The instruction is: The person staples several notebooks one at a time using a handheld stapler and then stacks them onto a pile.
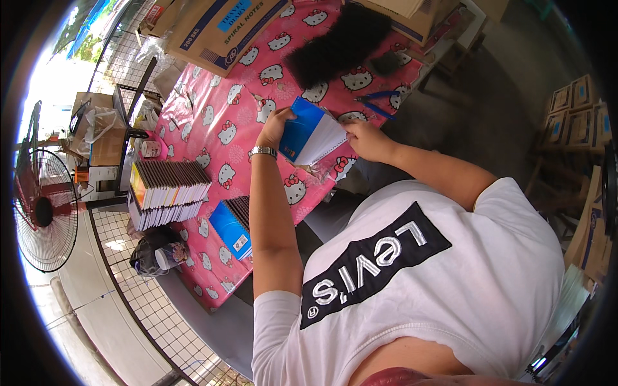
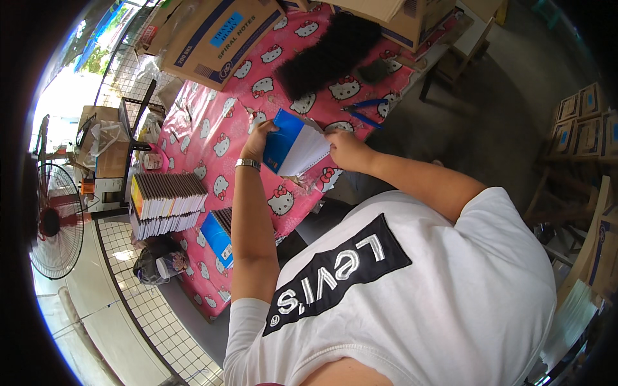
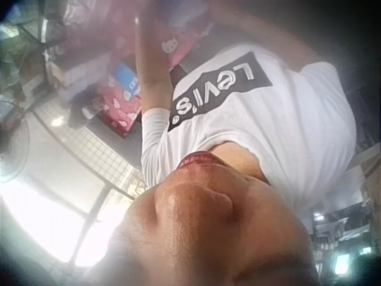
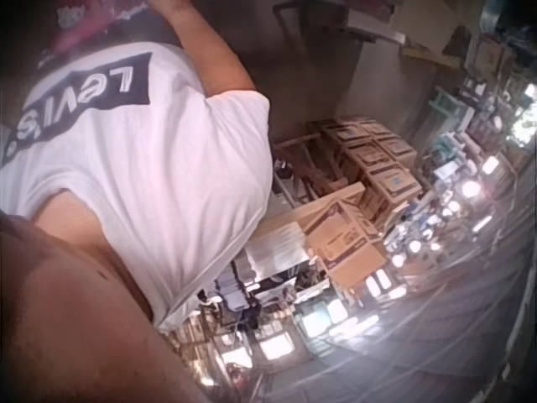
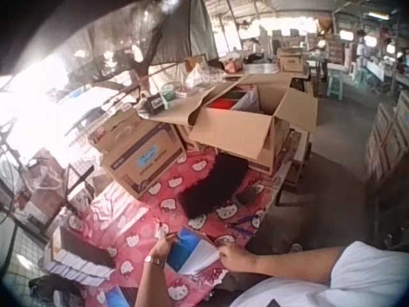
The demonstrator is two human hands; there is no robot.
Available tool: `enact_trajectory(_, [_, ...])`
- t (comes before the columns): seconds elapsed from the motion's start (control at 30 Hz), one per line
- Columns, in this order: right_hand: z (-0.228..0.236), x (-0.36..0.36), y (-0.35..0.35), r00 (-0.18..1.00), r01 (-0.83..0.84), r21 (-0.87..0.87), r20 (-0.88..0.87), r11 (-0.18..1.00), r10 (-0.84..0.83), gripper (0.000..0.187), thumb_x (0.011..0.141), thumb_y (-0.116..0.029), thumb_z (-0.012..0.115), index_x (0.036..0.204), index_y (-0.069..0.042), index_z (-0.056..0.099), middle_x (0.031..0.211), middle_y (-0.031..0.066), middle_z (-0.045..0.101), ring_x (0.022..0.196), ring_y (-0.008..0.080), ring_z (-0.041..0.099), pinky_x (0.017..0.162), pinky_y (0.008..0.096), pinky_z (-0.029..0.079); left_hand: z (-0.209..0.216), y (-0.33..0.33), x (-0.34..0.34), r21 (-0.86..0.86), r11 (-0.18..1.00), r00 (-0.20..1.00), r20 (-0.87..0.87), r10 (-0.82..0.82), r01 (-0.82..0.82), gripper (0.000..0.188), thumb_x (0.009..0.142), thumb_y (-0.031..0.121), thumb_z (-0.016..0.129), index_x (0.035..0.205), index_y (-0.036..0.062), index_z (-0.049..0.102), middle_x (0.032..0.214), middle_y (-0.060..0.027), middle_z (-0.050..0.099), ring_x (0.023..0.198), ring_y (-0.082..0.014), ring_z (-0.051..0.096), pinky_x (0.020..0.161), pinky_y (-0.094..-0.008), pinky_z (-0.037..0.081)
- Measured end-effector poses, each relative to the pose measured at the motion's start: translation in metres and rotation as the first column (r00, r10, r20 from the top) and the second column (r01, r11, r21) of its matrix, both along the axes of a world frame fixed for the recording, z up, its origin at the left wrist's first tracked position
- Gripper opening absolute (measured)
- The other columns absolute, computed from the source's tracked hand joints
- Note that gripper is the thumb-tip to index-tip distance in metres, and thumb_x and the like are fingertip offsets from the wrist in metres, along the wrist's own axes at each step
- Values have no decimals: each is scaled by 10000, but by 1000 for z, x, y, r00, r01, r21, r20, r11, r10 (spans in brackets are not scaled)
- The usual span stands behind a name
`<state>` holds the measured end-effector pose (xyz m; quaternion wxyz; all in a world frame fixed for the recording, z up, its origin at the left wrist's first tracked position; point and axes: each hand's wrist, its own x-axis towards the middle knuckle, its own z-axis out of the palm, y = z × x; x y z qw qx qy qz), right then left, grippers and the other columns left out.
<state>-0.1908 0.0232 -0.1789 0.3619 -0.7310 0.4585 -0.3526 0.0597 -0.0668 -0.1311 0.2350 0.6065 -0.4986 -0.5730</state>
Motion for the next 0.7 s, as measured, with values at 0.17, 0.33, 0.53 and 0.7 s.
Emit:
enact_trajectory(0.17, [8, 3, 0, 1000, 4, -45, -31, 999, -5, 345, 805, -5, 532, 1121, 73, 643, 1099, 241, 628, 1049, 376, 613, 929, 400, 486, -6, 0, 10, -30, 999, 999, -20, -29, 28, 175, 803, 215, 541, 782, 60, 619, 758, -32, 578, 701, -150, 524, 697, -310, 435])
enact_trajectory(0.33, [11, 5, -9, 984, 112, 222, 115, 969, -140, 251, 811, -81, 581, 998, 61, 669, 1021, 185, 666, 953, 304, 648, 840, 401, 504, 3, 4, 7, 60, 998, 985, -172, 10, 0, 276, 782, 214, 562, 998, 72, 658, 877, -34, 629, 791, -164, 578, 767, -309, 465])
enact_trajectory(0.53, [37, 18, -17, 733, -119, 766, 497, 632, -464, 264, 842, -214, 664, 1005, -7, 645, 919, 53, 648, 696, 124, 530, 645, 254, 430, 10, 11, 13, 107, 994, 969, -243, 49, -24, 469, 777, 234, 554, 1212, 66, 608, 1028, -61, 649, 919, -191, 605, 848, -329, 477])
enact_trajectory(0.7, [54, 39, -25, 866, -129, 730, 413, 671, -282, 553, 768, -338, 751, 1160, 16, 585, 1047, 120, 658, 860, 183, 634, 764, 299, 501, 24, 14, 7, 81, 996, 992, -127, -22, 33, 478, 789, 228, 553, 1239, 69, 568, 1063, -66, 621, 958, -195, 580, 874, -334, 462])
